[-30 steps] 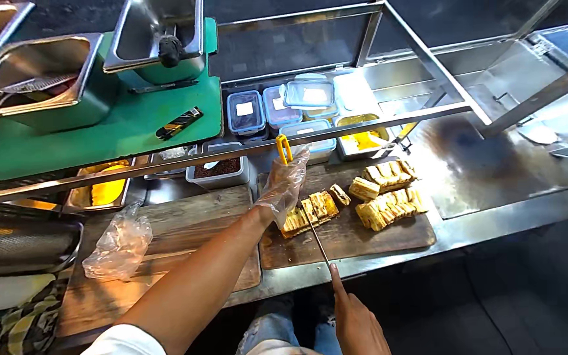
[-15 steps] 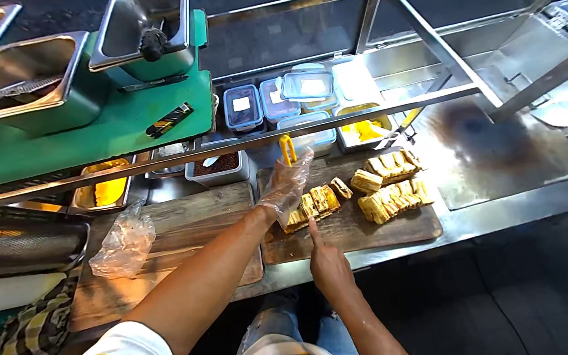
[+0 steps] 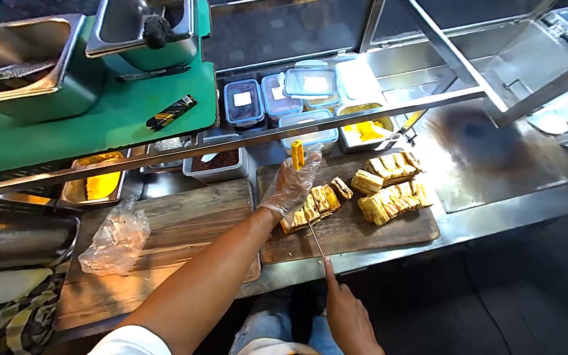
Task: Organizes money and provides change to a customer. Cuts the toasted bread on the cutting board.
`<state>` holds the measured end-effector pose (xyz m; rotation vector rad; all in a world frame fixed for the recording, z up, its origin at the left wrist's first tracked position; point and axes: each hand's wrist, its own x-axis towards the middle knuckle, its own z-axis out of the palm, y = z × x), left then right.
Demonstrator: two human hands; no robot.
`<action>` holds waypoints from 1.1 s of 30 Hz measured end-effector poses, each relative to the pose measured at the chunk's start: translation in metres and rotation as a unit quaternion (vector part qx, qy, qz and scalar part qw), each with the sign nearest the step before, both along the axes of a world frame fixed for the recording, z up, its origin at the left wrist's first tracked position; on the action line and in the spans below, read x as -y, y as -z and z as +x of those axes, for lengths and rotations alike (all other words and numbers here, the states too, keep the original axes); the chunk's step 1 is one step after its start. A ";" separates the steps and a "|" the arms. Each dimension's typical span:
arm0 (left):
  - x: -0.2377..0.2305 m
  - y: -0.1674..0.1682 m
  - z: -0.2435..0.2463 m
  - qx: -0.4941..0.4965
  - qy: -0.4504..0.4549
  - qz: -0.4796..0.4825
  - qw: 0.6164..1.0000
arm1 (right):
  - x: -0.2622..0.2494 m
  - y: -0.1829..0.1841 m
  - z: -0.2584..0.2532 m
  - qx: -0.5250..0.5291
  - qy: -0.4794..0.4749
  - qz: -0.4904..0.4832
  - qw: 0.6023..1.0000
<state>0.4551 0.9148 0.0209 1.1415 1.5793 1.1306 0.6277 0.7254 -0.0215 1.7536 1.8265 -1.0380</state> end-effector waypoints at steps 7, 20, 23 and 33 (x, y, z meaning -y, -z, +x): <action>0.005 0.005 0.001 -0.002 -0.013 0.000 1.000 | -0.021 0.024 -0.016 -0.017 -0.007 0.015 1.000; 0.003 -0.039 -0.002 0.065 0.015 -0.075 0.995 | 0.062 0.012 0.070 -0.322 0.131 -0.040 0.937; 0.012 -0.089 -0.006 0.207 0.020 0.029 0.978 | 0.066 -0.020 0.062 -0.243 0.045 0.046 0.968; 0.009 0.000 -0.013 0.028 -0.070 -0.090 0.993 | -0.038 -0.016 -0.050 -0.056 -0.004 0.016 0.998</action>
